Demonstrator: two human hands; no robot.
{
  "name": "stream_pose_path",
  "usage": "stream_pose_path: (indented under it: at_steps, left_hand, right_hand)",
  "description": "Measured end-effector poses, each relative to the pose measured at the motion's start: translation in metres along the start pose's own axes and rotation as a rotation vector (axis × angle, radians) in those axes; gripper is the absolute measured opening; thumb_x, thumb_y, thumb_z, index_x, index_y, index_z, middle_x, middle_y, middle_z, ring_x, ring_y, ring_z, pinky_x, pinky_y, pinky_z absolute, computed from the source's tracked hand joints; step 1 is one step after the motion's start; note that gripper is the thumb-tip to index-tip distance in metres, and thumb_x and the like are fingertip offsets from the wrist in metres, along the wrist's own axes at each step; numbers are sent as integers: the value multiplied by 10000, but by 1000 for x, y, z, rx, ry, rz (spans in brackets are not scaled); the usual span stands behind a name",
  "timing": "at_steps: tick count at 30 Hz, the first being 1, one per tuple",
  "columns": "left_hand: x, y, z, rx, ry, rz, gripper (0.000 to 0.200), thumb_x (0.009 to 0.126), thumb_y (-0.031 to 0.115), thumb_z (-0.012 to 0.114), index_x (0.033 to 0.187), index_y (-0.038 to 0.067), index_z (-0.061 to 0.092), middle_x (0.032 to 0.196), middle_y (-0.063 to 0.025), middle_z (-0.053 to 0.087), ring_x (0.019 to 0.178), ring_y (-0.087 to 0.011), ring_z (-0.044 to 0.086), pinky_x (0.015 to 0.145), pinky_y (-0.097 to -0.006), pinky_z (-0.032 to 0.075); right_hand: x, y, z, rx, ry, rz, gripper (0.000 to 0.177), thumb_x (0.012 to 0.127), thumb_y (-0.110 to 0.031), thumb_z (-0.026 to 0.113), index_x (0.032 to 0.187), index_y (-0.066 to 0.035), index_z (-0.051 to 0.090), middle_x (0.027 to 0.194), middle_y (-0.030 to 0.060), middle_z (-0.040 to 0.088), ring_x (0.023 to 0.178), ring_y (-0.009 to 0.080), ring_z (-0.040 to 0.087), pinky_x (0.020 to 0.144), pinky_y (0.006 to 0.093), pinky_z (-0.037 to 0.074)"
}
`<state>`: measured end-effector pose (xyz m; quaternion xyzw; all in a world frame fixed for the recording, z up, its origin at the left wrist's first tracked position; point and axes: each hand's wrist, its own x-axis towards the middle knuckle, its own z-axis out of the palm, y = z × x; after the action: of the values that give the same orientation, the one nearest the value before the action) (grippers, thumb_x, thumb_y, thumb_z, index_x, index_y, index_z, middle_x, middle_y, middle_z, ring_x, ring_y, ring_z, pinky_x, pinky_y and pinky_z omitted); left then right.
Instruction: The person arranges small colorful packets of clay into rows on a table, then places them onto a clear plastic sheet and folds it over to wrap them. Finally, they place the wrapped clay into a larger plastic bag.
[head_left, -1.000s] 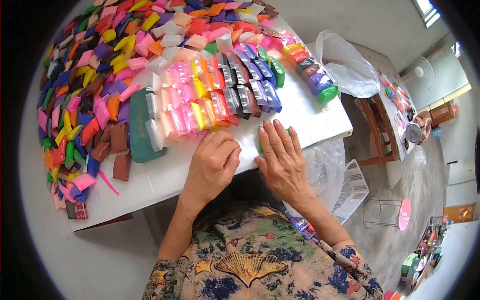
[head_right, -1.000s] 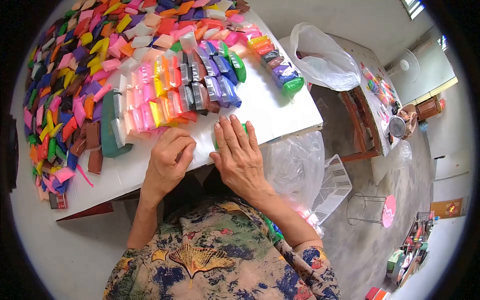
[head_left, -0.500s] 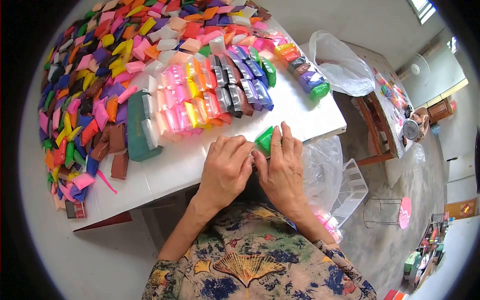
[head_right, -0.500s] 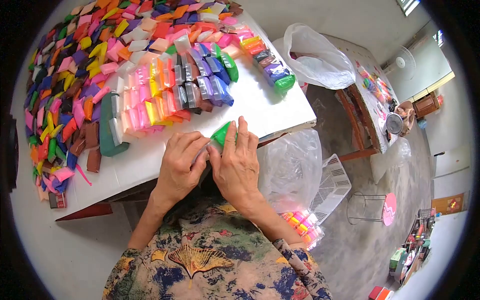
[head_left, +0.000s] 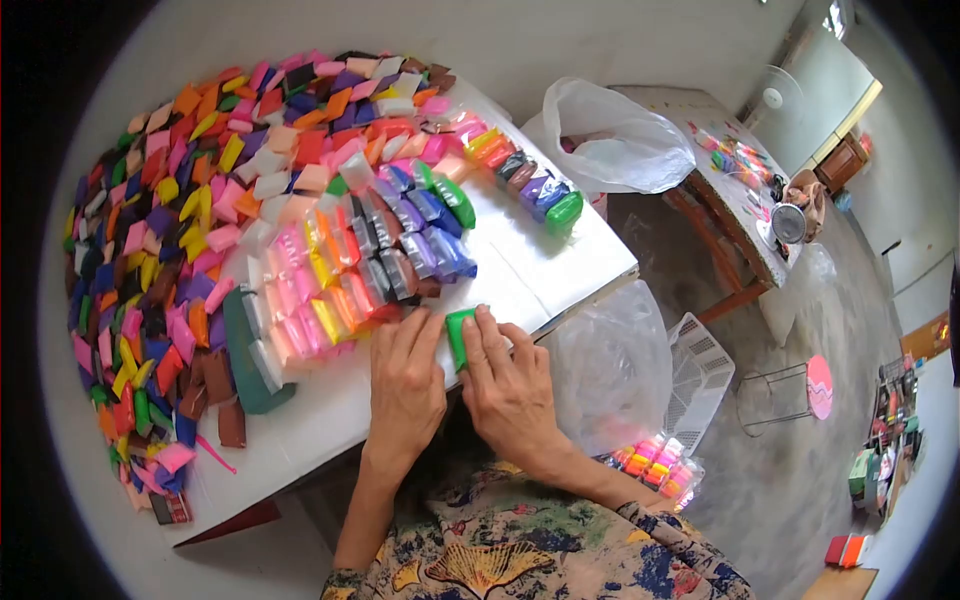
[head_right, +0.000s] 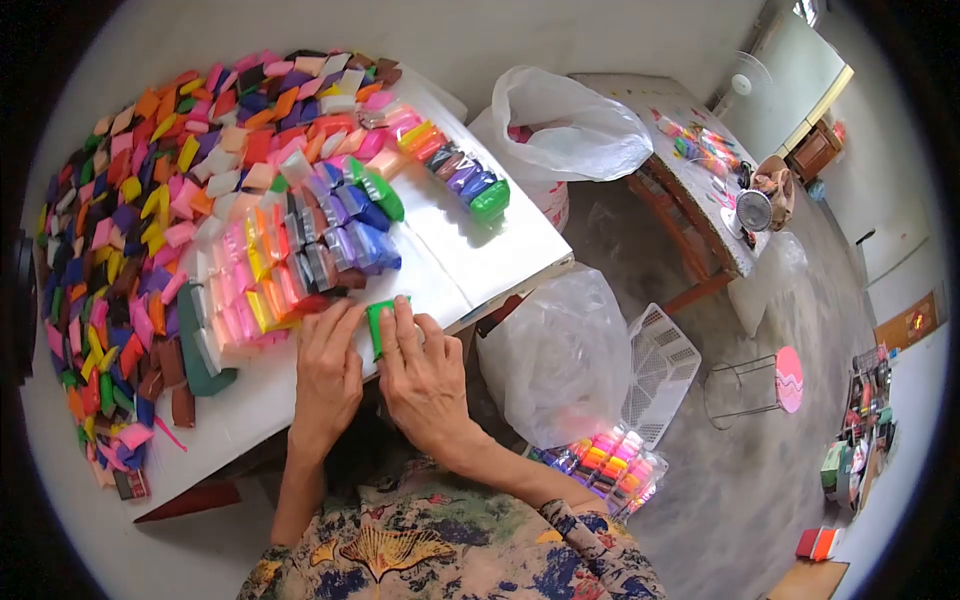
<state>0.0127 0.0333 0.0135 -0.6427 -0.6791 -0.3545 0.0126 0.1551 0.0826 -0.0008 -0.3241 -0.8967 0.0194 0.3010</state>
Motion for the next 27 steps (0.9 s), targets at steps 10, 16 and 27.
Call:
stream_pose_path:
  at_steps: [10, 16, 27]
  left_hand:
    - [-15, 5, -4, -43, 31, 36, 337, 767, -23, 635, 1104, -13, 622, 1160, -174, 588, 1066, -370, 539, 949, -463, 426]
    - [-11, 8, -1, 21, 49, 59, 294, 775, 27, 693, 1058, -2, 621, 1071, -155, 574, 993, -347, 532, 889, -451, 423]
    - [-10, 10, 11, 86, 139, 112, 187, 803, 8, 686, 978, -5, 621, 995, -142, 587, 911, -339, 548, 794, -436, 451]
  right_hand:
    - [5, 1, 14, -82, 79, 11, 598, 857, -186, 651, 1400, 10, 494, 1436, 190, 491, 1250, 332, 500, 1013, 494, 367]
    - [4, 10, -7, 282, 32, 8, 599, 841, -79, 614, 1400, 56, 448, 1407, 290, 467, 1275, 387, 493, 1051, 489, 377]
    - [2, 38, 1, 305, 198, -90, 329, 764, 7, 727, 1067, 22, 599, 1165, 157, 599, 1065, 337, 584, 899, 425, 471]
